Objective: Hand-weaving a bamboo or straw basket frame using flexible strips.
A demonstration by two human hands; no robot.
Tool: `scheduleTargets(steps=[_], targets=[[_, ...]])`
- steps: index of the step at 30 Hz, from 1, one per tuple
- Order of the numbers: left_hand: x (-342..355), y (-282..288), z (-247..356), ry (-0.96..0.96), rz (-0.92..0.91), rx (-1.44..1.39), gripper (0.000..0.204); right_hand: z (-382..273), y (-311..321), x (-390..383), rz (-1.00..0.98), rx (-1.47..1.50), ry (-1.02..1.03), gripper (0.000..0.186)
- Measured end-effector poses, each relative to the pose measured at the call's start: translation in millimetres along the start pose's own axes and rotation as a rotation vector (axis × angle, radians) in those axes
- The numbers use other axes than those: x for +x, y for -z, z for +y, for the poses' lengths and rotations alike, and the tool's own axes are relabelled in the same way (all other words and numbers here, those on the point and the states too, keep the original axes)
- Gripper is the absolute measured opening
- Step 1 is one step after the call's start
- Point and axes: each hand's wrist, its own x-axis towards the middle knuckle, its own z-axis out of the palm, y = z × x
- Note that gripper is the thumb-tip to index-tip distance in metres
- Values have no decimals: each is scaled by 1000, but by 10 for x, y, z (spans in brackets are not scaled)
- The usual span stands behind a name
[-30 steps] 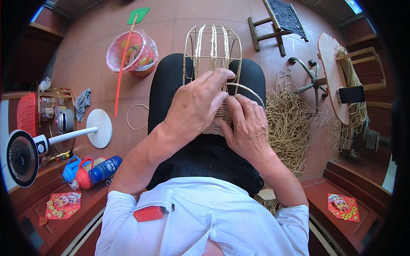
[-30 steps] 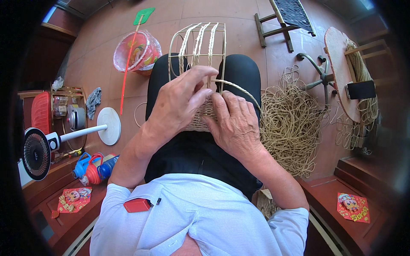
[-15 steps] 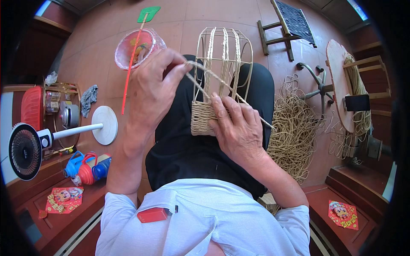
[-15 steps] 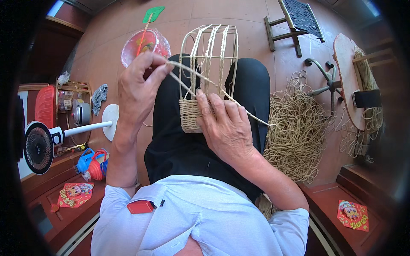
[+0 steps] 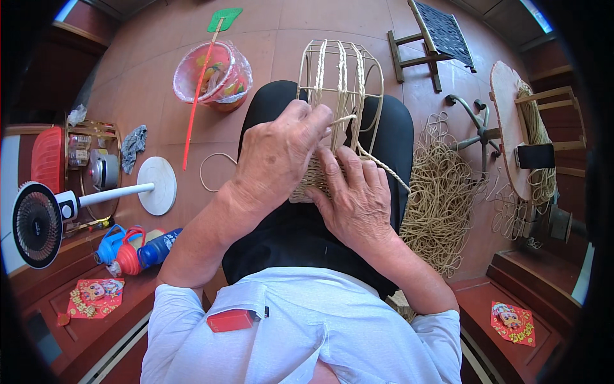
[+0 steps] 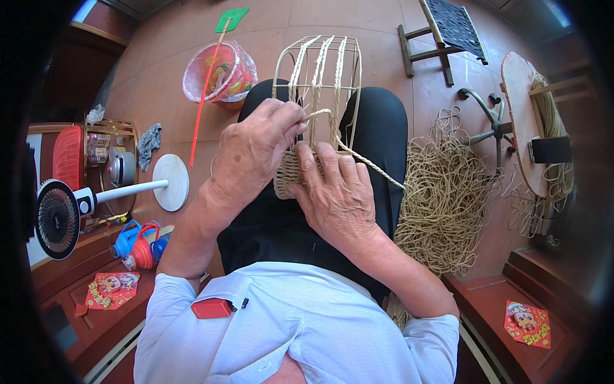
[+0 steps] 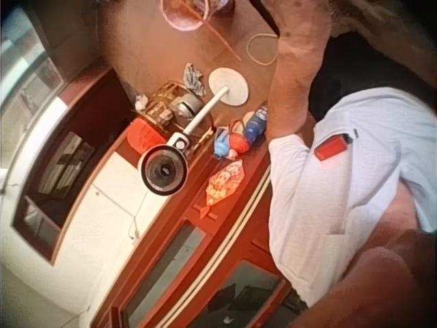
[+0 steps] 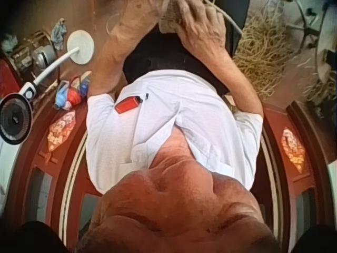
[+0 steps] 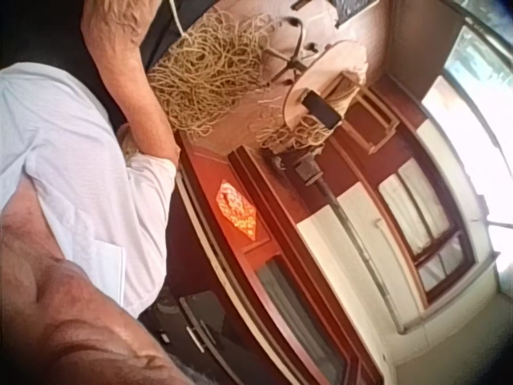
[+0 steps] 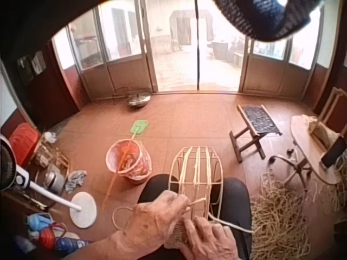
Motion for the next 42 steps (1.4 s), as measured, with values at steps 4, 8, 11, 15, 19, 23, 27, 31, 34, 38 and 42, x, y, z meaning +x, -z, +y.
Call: scheduleTargets(steps=[4,8,11,15,19,23,27,31,34,38,42], targets=[[23,-10,-14,46,-97,-95,20,15,-14,7,34,-20,27,77],[26,38,0,63,-68,-233,27,41,-27,10,62,-23,41,75],[-78,102,-4,128,-73,-427,34,43,-26,-1,68,-18,30,72],[-243,329,-254,591,-167,-1405,44,22,-9,6,116,72,15,69],[-490,467,-590,796,0,-1491,43,-14,-35,105,212,143,33,55],[-908,600,-1325,859,177,-1345,38,-77,-149,315,322,154,66,26],[-1397,1367,-3000,1008,405,-1200,33,-187,-220,473,342,164,-24,19],[-1625,2272,-4393,1231,557,-983,24,-255,-271,559,424,224,-59,23],[-1222,2024,-4216,937,496,-76,34,-273,-262,529,424,232,-92,22],[-820,811,-2322,278,101,-240,31,-295,-250,504,413,203,-114,22],[-541,206,-795,352,-149,-494,18,-286,-254,504,432,189,-118,21]])
